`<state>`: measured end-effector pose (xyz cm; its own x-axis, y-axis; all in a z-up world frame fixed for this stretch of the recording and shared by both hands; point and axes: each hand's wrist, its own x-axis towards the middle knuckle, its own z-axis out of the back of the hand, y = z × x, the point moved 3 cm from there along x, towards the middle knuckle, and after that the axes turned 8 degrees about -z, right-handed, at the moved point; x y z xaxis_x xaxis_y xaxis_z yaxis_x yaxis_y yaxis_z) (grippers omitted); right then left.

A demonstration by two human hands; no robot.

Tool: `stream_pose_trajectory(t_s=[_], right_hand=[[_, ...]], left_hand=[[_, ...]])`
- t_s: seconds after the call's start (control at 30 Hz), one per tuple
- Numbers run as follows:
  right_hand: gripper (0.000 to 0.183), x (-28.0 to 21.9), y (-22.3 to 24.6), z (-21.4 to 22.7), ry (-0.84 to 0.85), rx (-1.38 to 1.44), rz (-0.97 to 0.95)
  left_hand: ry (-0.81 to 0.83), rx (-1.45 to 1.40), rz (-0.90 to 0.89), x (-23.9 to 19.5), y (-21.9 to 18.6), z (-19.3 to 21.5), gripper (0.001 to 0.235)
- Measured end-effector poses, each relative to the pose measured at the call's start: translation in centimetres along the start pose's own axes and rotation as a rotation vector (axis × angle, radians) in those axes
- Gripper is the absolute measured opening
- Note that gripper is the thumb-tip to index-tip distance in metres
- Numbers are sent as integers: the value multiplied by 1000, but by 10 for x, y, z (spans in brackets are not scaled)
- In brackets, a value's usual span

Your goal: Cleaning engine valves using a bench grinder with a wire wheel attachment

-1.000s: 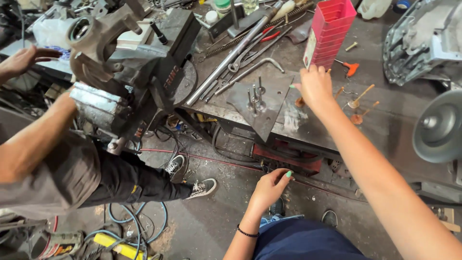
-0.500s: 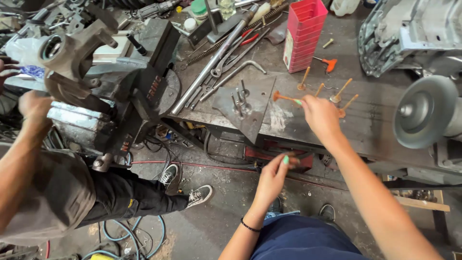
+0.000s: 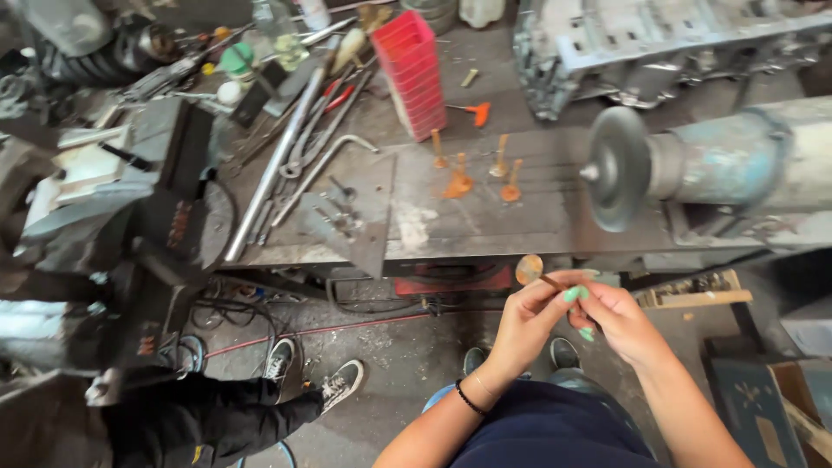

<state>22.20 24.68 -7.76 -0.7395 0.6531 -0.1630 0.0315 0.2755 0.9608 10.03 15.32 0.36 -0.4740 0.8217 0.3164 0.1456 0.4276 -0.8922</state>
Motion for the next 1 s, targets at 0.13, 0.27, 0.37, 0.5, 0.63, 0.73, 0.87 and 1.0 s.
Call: stream_pose_trajectory(t_s=[0.13, 0.27, 0.37, 0.5, 0.63, 0.73, 0.87, 1.0], right_hand=[[30, -27, 35, 42, 58, -127, 105], [25, -45, 16, 98, 177, -256, -35], [34, -52, -19, 112, 141, -262, -229], [45, -50, -32, 105, -45, -371, -277], [39, -35, -34, 115, -13, -304, -331], [45, -28, -29, 115, 44, -348, -142], [43, -21, -50, 127, 77, -163, -172], [29, -9, -45, 124, 35, -132, -96]], left_hand=[[66, -45, 40, 1, 3, -45, 9], [151, -29, 105, 6, 4, -78, 18], [138, -7, 283, 0, 25, -102, 35], [-156, 22, 395, -11, 73, -114, 32], [-293, 72, 362, -4, 103, -125, 28], [-421, 84, 263, 2, 110, -132, 29], [-486, 188, 265, 2, 119, -134, 28], [-534, 182, 196, 6, 132, -127, 30]])
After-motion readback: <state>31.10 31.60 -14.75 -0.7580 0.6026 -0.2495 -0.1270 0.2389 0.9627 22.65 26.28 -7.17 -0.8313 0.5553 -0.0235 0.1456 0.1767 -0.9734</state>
